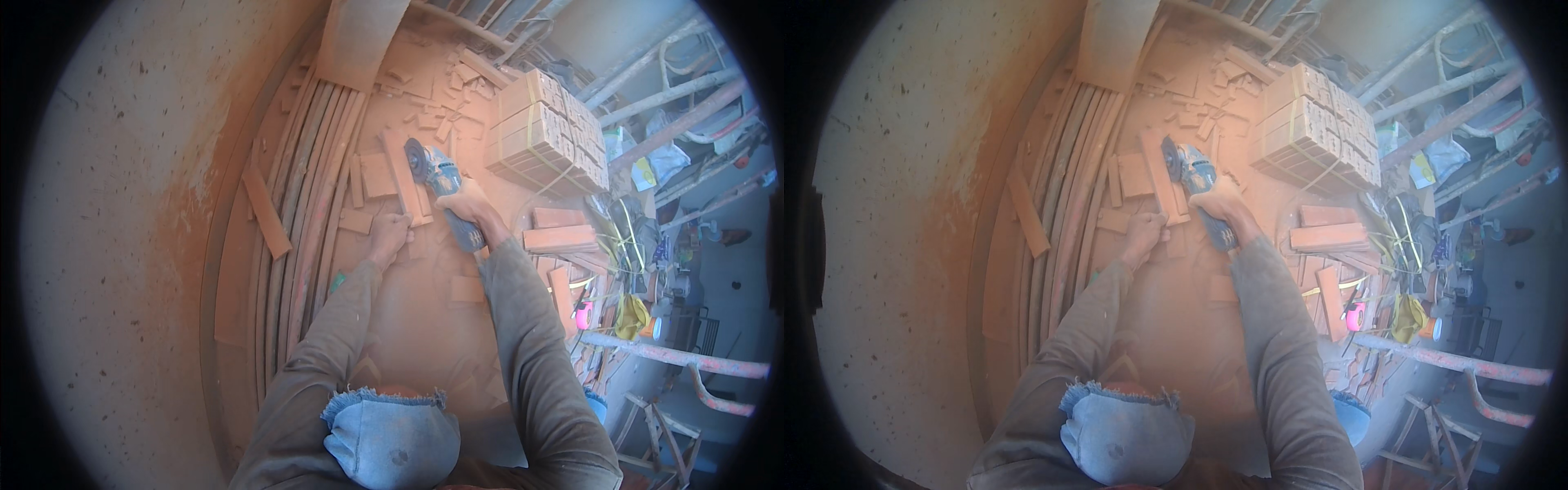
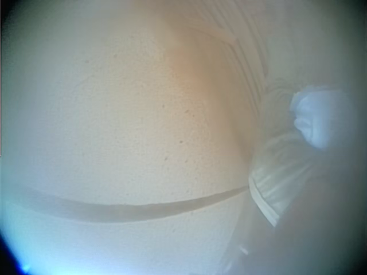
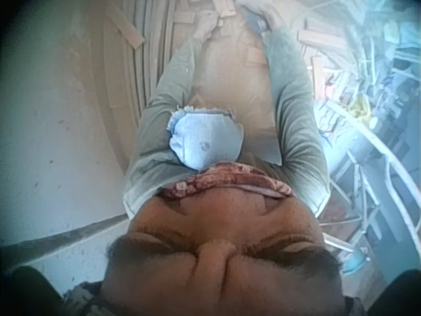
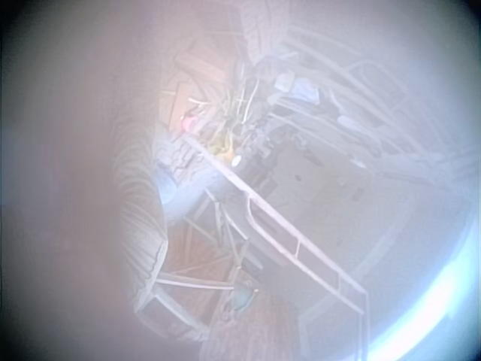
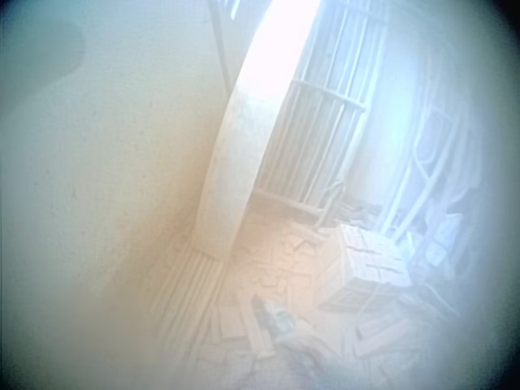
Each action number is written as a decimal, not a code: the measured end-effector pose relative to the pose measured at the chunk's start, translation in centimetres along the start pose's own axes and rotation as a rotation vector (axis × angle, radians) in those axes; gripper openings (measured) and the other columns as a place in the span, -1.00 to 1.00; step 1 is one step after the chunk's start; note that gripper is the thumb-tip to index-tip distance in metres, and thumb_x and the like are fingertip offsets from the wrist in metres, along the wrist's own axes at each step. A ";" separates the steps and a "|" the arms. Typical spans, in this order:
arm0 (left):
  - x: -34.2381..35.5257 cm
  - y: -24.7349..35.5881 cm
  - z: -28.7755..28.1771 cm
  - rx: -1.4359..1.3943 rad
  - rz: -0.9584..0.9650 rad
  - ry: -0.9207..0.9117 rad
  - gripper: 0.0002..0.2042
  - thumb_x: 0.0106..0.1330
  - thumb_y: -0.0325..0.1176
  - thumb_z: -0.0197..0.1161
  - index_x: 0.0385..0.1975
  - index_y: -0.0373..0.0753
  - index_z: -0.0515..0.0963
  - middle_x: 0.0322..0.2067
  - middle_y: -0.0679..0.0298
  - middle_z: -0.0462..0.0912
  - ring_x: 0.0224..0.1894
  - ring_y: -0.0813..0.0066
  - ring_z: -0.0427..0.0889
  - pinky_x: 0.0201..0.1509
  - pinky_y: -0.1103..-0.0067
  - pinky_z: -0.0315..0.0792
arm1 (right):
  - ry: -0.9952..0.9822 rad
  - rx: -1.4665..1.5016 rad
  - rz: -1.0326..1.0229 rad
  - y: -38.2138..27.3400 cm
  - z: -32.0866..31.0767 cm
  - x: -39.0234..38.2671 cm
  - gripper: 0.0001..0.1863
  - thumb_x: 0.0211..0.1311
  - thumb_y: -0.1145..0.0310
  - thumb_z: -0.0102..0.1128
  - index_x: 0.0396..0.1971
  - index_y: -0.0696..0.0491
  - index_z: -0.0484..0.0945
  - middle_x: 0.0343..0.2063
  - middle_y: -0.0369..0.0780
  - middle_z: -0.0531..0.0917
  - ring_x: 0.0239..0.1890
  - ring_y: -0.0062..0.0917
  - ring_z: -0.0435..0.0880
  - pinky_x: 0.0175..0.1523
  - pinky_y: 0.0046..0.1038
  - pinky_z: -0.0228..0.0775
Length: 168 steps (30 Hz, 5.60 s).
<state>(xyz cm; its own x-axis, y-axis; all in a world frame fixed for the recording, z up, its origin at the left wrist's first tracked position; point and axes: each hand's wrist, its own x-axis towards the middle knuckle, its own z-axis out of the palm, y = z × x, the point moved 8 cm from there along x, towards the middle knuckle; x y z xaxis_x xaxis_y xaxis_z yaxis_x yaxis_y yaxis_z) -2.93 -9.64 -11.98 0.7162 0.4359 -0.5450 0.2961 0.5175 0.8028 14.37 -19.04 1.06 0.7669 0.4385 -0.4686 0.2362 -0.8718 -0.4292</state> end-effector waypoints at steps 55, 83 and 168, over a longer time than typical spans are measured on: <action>-2.9 0.2 5.5 -0.156 -0.050 -0.111 -0.78 0.58 -0.28 0.17 -0.10 -0.33 0.62 -0.19 0.32 0.70 -0.20 0.61 0.63 -0.17 0.68 0.49 | 0.379 0.778 0.158 21.3 -7.8 -17.2 -0.72 -0.02 0.38 0.48 -0.29 0.16 0.68 -0.42 -0.27 0.71 -0.40 -0.58 0.68 -0.26 -0.43 0.51; 11.7 19.5 -3.6 1.192 0.579 0.090 -0.60 0.31 -0.17 0.33 -0.04 -0.41 0.66 -0.10 -0.15 0.73 0.02 -0.08 0.70 0.07 0.24 0.53 | 0.357 0.831 0.245 22.5 -6.6 -18.8 -0.63 0.03 0.38 0.45 -0.11 0.13 0.66 -0.34 -0.29 0.69 -0.34 -0.56 0.67 -0.19 -0.43 0.53; 0.4 12.6 -7.3 0.511 0.543 0.136 -0.79 0.38 -0.47 0.27 -0.07 -0.43 0.63 -0.16 0.06 0.74 -0.12 0.30 0.72 -0.02 0.42 0.54 | 0.651 -0.967 -0.697 -9.8 -2.9 -4.9 -0.55 0.15 0.37 0.30 0.04 0.19 0.46 -0.19 -0.09 0.65 -0.12 -0.14 0.73 -0.05 -0.07 0.56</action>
<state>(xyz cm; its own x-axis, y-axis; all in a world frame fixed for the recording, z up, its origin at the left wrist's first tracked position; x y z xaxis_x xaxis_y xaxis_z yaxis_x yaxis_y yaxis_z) -3.54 2.43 -3.79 0.7708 0.6359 -0.0391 0.2034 -0.1874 0.9610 10.03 -13.30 9.83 0.3941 0.9006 0.1835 0.8020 -0.4345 0.4100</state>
